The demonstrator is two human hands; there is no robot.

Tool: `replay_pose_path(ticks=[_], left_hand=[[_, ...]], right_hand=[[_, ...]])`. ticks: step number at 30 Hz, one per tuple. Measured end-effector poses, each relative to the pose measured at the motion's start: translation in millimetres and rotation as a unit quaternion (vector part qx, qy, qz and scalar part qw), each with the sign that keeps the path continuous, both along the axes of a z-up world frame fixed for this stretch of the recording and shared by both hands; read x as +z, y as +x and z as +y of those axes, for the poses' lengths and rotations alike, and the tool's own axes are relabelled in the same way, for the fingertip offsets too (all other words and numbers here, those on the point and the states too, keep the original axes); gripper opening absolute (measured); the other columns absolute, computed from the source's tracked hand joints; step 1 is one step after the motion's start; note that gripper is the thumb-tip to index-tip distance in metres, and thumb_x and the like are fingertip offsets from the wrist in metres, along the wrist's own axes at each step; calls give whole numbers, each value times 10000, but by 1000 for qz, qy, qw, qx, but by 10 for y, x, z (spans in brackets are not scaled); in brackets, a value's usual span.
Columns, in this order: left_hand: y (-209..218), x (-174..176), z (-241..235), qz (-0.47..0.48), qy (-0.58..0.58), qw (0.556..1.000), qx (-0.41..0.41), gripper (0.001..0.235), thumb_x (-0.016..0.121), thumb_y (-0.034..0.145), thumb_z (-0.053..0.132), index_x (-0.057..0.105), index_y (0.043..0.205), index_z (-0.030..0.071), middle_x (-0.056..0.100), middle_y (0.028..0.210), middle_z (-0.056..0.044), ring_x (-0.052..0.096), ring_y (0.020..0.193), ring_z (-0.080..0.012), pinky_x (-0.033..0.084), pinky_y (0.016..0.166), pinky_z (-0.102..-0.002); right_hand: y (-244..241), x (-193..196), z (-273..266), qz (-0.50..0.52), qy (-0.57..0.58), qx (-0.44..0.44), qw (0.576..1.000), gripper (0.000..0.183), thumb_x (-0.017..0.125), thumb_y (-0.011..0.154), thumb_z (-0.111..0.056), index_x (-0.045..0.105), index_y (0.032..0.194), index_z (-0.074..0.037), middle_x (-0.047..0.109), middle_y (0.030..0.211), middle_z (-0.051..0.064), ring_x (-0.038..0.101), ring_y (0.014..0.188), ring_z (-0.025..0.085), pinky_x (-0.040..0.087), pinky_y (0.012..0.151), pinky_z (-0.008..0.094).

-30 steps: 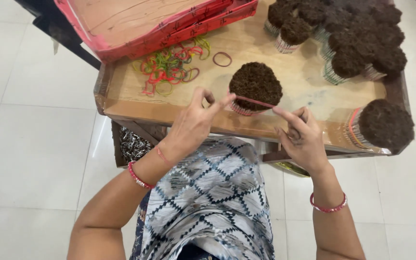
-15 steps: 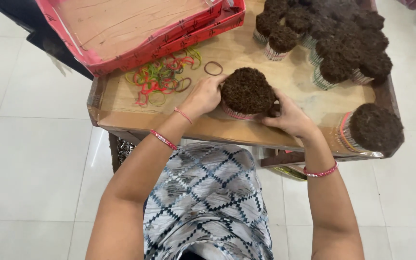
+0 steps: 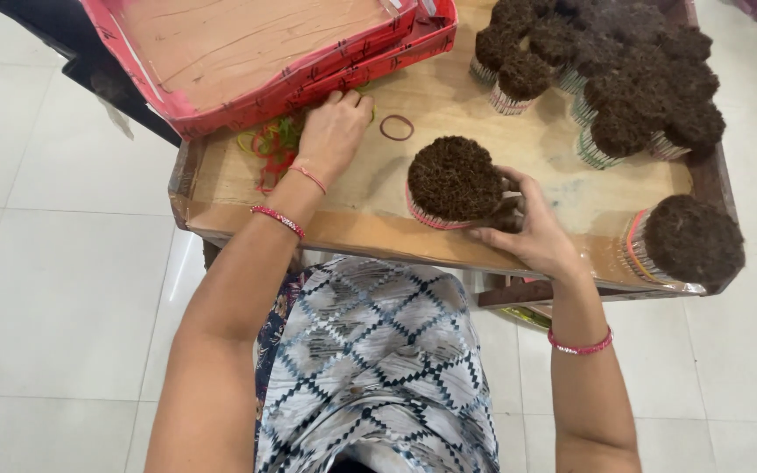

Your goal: The person repeatedly picks up bundles of incense sticks, wraps them with rubber bands, and places them on a tray. The person handles the bundles one at a time, securing each with a rubber band before moving to the next.

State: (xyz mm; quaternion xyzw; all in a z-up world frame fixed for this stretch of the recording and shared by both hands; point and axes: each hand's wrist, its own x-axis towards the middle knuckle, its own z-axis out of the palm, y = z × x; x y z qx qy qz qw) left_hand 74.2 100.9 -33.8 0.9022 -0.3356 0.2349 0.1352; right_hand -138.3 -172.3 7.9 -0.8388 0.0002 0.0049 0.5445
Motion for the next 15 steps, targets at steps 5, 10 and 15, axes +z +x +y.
replay_pose_path(ticks=[5,10,15], left_hand=[[-583,474,87,6,-112,993,-29,221,700,884,17,690,1091,93,698,1001,-84,673,952,-276,581,734,-384],[-1494,777,-5,237,-345,896,-148,154,753,952,100,741,1105,92,770,988,-48,751,846,-146,589,655,-285],[-1860,797,39,270,-379,868,-174,210,743,927,52,720,1136,56,747,996,-64,718,810,-109,578,655,-251]], right_hand=[[-338,3,196,-135,-8,-90,987,810,845,788,5,425,1480,-8,515,1359,143,591,1138,217,570,934,354],[-355,-42,736,-229,149,-20,962,621,777,911,49,477,1453,7,602,1380,131,621,1228,181,567,1045,334],[-248,-304,993,-175,264,-8,949,451,730,976,25,544,1387,22,671,1268,123,663,1168,154,563,1036,309]])
